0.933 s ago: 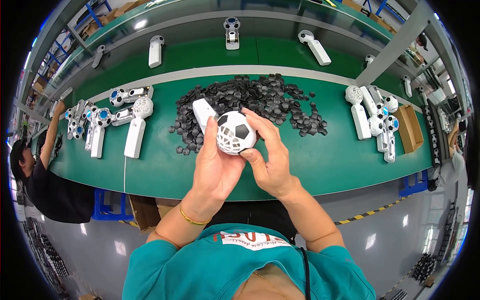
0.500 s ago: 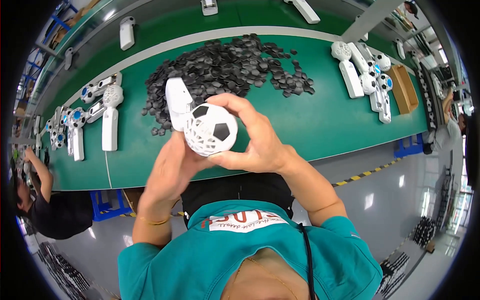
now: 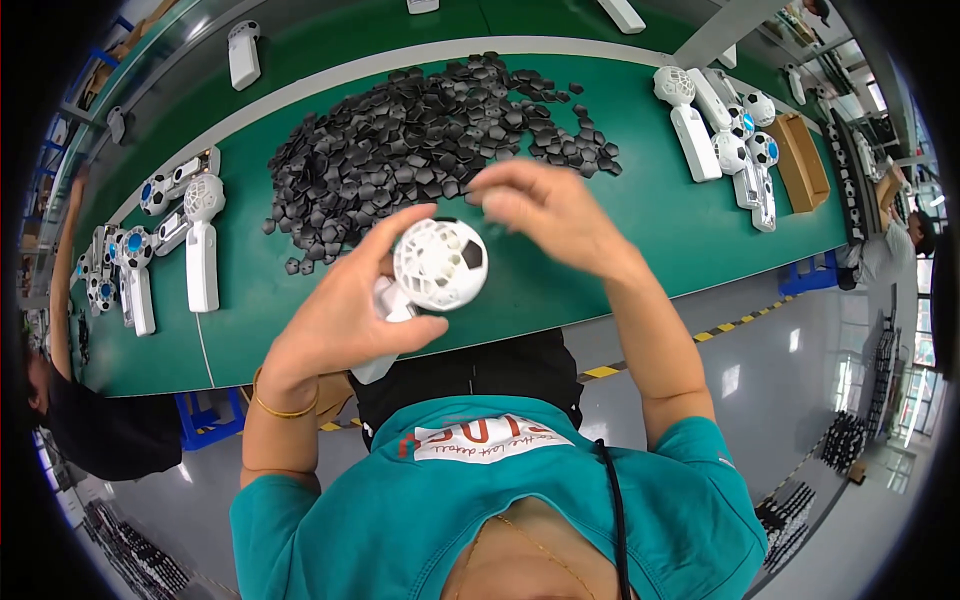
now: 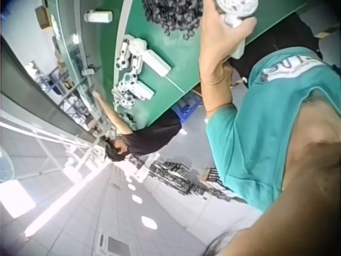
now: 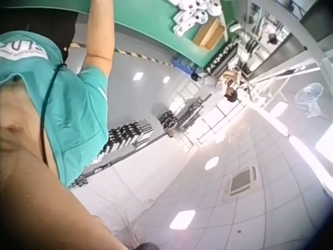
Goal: Assembling black plastic inserts into a white soccer-ball-themed handheld toy on an assembly line.
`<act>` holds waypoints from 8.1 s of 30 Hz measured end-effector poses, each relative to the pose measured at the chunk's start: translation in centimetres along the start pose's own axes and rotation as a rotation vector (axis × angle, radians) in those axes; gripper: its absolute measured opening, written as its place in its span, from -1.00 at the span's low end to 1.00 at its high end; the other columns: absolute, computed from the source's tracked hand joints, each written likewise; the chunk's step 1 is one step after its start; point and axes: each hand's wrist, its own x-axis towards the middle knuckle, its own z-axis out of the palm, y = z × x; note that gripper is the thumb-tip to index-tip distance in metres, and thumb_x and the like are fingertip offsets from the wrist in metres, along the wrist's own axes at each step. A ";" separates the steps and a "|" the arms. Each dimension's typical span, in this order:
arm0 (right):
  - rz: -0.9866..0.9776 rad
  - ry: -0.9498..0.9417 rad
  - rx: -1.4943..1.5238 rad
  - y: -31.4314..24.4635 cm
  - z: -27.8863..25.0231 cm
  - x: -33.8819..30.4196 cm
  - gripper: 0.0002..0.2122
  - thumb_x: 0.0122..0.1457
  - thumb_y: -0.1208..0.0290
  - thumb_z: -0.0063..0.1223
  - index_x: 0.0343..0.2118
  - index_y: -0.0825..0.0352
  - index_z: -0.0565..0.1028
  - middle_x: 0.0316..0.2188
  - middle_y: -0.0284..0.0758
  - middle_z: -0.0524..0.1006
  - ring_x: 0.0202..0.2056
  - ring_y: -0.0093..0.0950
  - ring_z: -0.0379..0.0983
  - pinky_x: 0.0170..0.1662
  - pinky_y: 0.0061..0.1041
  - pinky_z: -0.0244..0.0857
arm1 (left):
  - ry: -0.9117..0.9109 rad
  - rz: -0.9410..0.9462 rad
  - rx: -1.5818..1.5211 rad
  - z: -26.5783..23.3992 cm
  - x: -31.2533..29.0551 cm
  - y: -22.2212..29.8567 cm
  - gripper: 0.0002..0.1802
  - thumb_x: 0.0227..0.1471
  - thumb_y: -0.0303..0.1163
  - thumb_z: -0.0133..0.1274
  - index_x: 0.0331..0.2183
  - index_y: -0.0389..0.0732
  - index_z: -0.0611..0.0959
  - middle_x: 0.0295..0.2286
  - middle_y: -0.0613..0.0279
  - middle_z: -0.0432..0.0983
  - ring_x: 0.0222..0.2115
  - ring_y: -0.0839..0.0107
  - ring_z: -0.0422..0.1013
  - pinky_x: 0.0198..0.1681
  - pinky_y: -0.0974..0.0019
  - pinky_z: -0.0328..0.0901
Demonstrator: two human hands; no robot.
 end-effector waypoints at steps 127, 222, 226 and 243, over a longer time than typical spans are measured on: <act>-0.395 0.255 -1.324 4.5 -2.6 4.7 -0.94 0.06 0.52 0.03 -0.41 0.34 0.41 -0.47 -0.25 0.39 -0.43 -0.25 0.46 -0.46 -0.33 0.37 | 0.173 0.055 -0.919 -0.7 0.8 -5.6 -0.62 0.17 -0.32 -0.05 -0.03 -0.26 0.31 -0.25 0.04 0.44 -0.26 0.19 0.51 -0.37 0.15 0.54; -0.083 0.156 0.251 0.9 8.5 -2.1 -0.84 0.09 0.53 0.18 -0.36 0.36 0.39 -0.44 -0.45 0.43 -0.45 -0.73 0.36 -0.39 -0.74 0.30 | 0.556 0.048 -1.166 3.8 0.9 -5.0 -0.54 0.28 -0.04 -0.34 -0.01 -0.17 0.34 -0.23 0.22 0.47 -0.23 0.42 0.44 -0.17 0.28 0.38; -0.004 0.041 0.355 1.0 7.9 -2.1 -0.80 0.07 0.55 0.20 -0.35 0.34 0.35 -0.42 -0.44 0.43 -0.43 -0.72 0.38 -0.36 -0.72 0.33 | 0.511 0.057 -1.109 4.0 0.2 -5.2 -0.53 0.29 -0.03 -0.36 0.00 -0.19 0.33 -0.22 0.21 0.45 -0.22 0.43 0.43 -0.16 0.30 0.38; -0.335 0.497 -1.004 3.8 -3.4 1.7 -0.79 -0.02 0.46 0.22 -0.29 0.33 0.52 -0.34 -0.32 0.50 -0.31 -0.35 0.47 -0.31 -0.43 0.37 | 0.482 0.135 -1.001 2.5 1.3 -4.3 -0.51 0.29 -0.07 -0.34 0.06 -0.23 0.24 -0.22 0.10 0.44 -0.22 0.33 0.45 -0.21 0.30 0.42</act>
